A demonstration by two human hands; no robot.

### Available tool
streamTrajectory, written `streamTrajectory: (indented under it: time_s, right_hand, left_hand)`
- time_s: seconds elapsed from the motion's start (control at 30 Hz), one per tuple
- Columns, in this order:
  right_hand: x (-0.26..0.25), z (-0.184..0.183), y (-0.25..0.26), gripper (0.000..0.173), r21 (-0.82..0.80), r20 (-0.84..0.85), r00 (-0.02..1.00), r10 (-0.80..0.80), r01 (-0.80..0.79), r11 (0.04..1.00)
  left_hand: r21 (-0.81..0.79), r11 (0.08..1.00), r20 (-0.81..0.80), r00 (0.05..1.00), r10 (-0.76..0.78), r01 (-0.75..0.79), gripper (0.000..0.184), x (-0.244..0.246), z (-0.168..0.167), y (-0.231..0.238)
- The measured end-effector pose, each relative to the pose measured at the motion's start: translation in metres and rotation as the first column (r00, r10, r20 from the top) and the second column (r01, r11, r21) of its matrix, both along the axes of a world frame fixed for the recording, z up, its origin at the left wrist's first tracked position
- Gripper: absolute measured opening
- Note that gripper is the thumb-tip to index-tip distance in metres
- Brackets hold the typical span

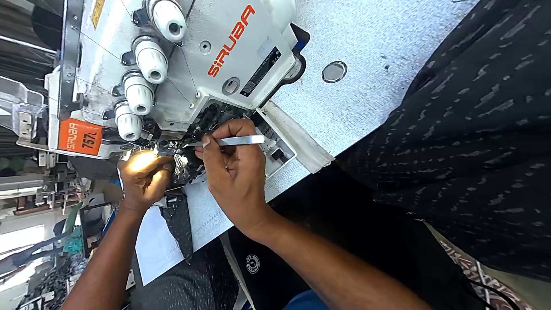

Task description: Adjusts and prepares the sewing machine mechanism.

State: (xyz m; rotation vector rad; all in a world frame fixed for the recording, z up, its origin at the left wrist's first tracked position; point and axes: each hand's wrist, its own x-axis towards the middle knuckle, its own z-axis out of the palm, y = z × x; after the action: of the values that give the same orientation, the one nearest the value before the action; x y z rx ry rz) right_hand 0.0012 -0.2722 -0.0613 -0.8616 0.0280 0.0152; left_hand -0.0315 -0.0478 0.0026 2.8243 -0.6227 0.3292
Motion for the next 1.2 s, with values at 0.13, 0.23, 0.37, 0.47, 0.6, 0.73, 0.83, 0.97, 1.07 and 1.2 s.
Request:
streamTrajectory:
  time_s: [0.13, 0.23, 0.37, 0.47, 0.6, 0.73, 0.83, 0.97, 1.07, 1.2]
  right_hand:
    - [0.0002, -0.0006, -0.0007, 0.014, 0.012, -0.019, 1.000, -0.021, 0.021, 1.000]
    - [0.0008, -0.0005, -0.0006, 0.015, -0.016, -0.016, 1.000, 0.001, -0.001, 1.000]
    - [0.0006, -0.0016, 0.0005, 0.015, -0.119, 0.039, 0.999, 0.025, -0.021, 0.993]
    - [0.0007, -0.0032, 0.0007, 0.011, -0.167, 0.073, 0.997, 0.012, 0.000, 0.986]
    - [0.0001, -0.0042, -0.0005, 0.012, -0.125, 0.063, 0.998, -0.016, 0.024, 0.992]
    - [0.0006, -0.0027, -0.0008, 0.012, -0.092, 0.032, 0.999, -0.002, 0.005, 0.996]
    - [0.0013, -0.0018, 0.0006, 0.011, -0.114, 0.045, 0.999, 0.003, 0.002, 0.993]
    - [0.0019, -0.0031, 0.0017, 0.013, -0.148, 0.077, 0.997, 0.006, 0.006, 0.989]
    - [0.0023, -0.0037, 0.0016, 0.014, -0.152, 0.092, 0.996, 0.018, -0.004, 0.988]
    - [0.0031, -0.0046, 0.0012, 0.014, -0.163, 0.104, 0.994, 0.024, -0.006, 0.987]
  left_hand:
    - [-0.005, 1.000, -0.008, 1.000, -0.003, 0.003, 0.027, -0.0001, 0.0008, -0.0001]
    - [-0.017, 1.000, -0.008, 1.000, -0.002, 0.002, 0.027, -0.0005, 0.0003, 0.0005]
    - [-0.030, 1.000, -0.018, 1.000, -0.004, 0.003, 0.025, -0.0001, 0.0002, -0.0002]
    - [-0.029, 1.000, -0.021, 1.000, -0.001, 0.001, 0.025, -0.0001, 0.0004, 0.0003]
    - [-0.010, 1.000, -0.017, 1.000, 0.007, -0.008, 0.025, -0.0006, 0.0008, 0.0017]
    - [-0.009, 1.000, -0.017, 1.000, 0.008, -0.008, 0.025, -0.0005, 0.0003, 0.0012]
    - [-0.011, 1.000, -0.011, 1.000, 0.008, -0.008, 0.026, -0.0012, 0.0005, 0.0014]
    - [-0.013, 1.000, -0.018, 1.000, 0.005, -0.005, 0.024, -0.0005, 0.0006, -0.0002]
    - [-0.014, 1.000, -0.017, 1.000, 0.007, -0.007, 0.024, -0.0012, 0.0008, 0.0013]
    - [-0.010, 1.000, -0.019, 1.000, 0.008, -0.008, 0.025, -0.0008, 0.0013, 0.0007]
